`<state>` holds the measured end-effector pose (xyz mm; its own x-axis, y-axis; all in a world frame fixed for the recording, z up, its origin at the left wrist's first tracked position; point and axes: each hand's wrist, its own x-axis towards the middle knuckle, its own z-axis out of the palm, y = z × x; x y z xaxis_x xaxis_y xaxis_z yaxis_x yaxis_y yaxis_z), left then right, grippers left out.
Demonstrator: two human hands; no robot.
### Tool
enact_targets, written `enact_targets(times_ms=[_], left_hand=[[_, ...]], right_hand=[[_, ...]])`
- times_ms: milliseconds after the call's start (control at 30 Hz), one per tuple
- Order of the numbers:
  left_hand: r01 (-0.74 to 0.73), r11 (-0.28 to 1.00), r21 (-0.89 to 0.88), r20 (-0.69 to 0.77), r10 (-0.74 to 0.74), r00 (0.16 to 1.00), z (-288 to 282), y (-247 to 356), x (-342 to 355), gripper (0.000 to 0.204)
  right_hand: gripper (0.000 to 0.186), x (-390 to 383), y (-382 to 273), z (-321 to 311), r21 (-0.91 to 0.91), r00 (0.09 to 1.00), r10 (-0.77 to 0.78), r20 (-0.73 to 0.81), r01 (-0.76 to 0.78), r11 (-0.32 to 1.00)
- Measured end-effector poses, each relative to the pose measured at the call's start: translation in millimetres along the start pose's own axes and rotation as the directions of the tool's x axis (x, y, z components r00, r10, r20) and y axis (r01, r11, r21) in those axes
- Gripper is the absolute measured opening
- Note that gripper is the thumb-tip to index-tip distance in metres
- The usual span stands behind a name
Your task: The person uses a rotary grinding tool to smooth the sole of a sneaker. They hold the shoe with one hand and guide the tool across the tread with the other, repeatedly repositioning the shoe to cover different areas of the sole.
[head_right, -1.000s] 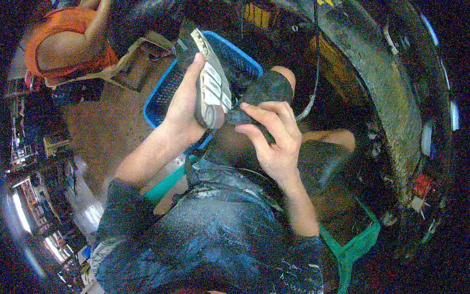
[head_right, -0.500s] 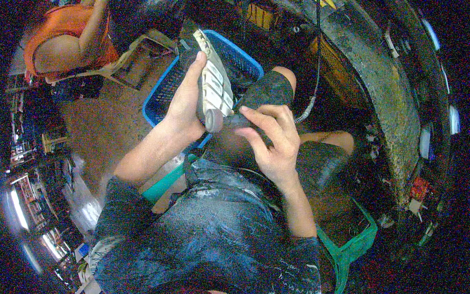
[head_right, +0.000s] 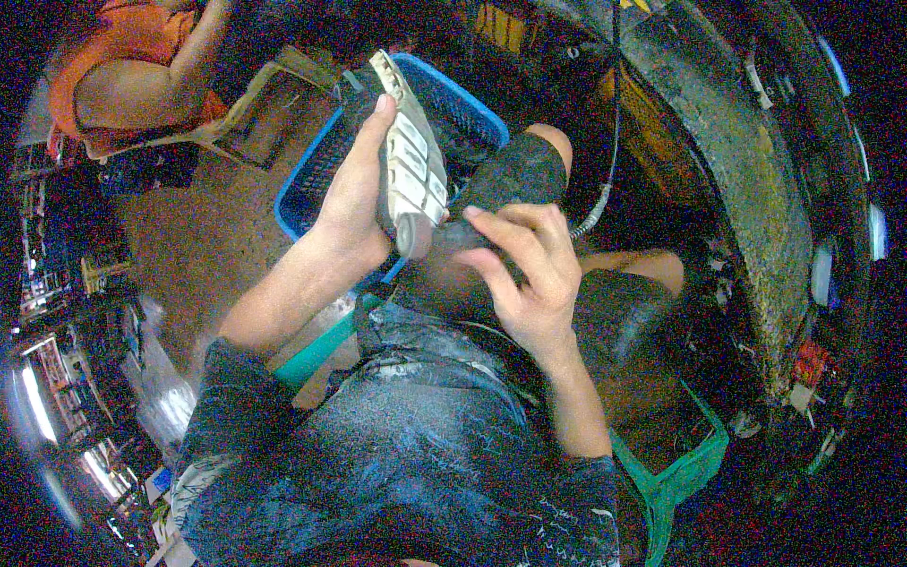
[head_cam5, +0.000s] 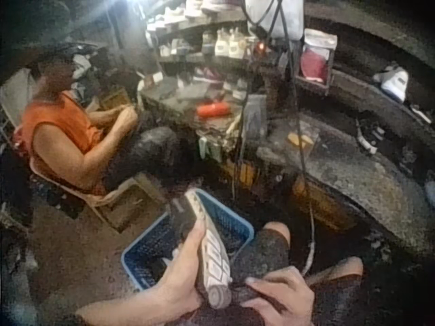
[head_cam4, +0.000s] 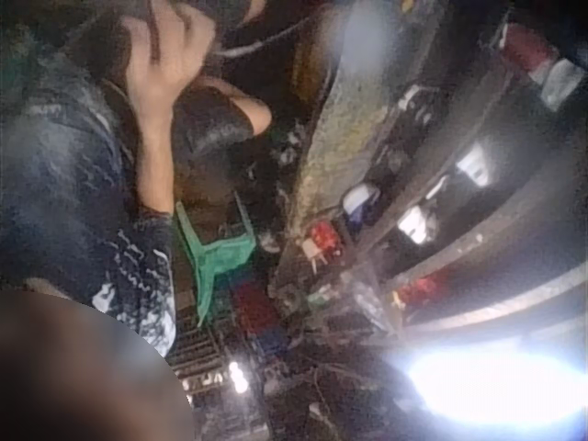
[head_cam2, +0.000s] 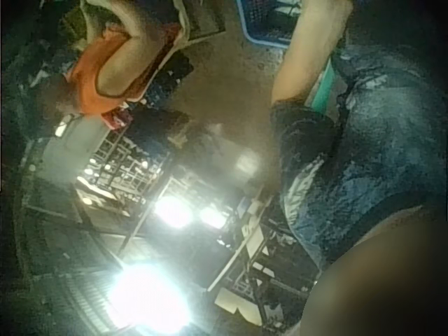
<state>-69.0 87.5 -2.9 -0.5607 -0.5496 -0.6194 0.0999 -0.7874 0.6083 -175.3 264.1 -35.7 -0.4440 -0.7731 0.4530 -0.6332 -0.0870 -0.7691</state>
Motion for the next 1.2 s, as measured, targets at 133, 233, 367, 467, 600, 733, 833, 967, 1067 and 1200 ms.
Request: enact_targets(times_ms=[133, 233, 367, 467, 600, 733, 833, 967, 1067, 1200], left_hand=[[-0.006, 1.000, 0.015, 0.035, 0.005, 0.999, -8.2, -6.4, 6.2, 0.052], [0.012, 1.000, 0.006, 0.096, -0.012, 0.995, -12.8, -6.2, 6.3, 0.052], [0.025, 1.000, -0.004, 0.098, -0.024, 0.995, -11.2, -6.4, 3.4, 0.051], [0.034, 0.999, -0.021, 0.098, -0.032, 0.995, -8.3, -7.9, 1.2, 0.052], [0.052, 0.998, -0.040, 0.122, -0.047, 0.991, -7.8, -6.8, 0.1, 0.053], [0.069, 0.998, -0.013, 0.077, -0.068, 0.995, -7.4, -5.0, -1.2, 0.054], [0.061, 0.998, -0.008, 0.090, -0.060, 0.994, -6.2, -3.7, -2.7, 0.054], [0.030, 0.999, -0.018, 0.064, -0.029, 0.998, -2.0, -5.2, -2.1, 0.054], [0.029, 1.000, -0.005, 0.053, -0.029, 0.998, -2.4, -3.9, -1.3, 0.054], [0.037, 0.999, 0.007, 0.041, -0.037, 0.998, -5.5, -3.9, -0.4, 0.054]], right_hand=[[0.034, 5.4, 3.3, -1.2, 0.057, 0.999, 0.037, 0.004, -0.037, 0.998], [0.033, 6.7, 2.1, 0.5, 0.100, 0.998, 0.057, -0.003, -0.056, 0.993], [0.033, 8.5, 0.9, 2.0, 0.113, 0.998, 0.058, -0.005, -0.057, 0.992], [0.037, 9.9, 1.2, 1.9, 0.106, 0.998, 0.065, -0.011, -0.064, 0.992], [0.033, 8.2, 0.4, 1.1, 0.094, 0.998, 0.062, 0.010, -0.062, 0.994], [0.035, 4.6, -0.2, -0.7, 0.075, 0.999, 0.031, 0.034, -0.034, 0.997], [0.038, 4.6, 1.8, -0.9, 0.089, 0.999, 0.030, 0.013, -0.031, 0.996], [0.040, 6.7, 4.5, -0.2, 0.086, 1.000, 0.020, -0.016, -0.018, 0.996], [0.040, 4.2, 1.0, -0.6, 0.057, 1.000, 0.009, 0.018, -0.010, 0.998], [0.039, 0.6, -2.9, -3.9, 0.003, 0.999, -0.010, 0.050, 0.009, 1.000]])
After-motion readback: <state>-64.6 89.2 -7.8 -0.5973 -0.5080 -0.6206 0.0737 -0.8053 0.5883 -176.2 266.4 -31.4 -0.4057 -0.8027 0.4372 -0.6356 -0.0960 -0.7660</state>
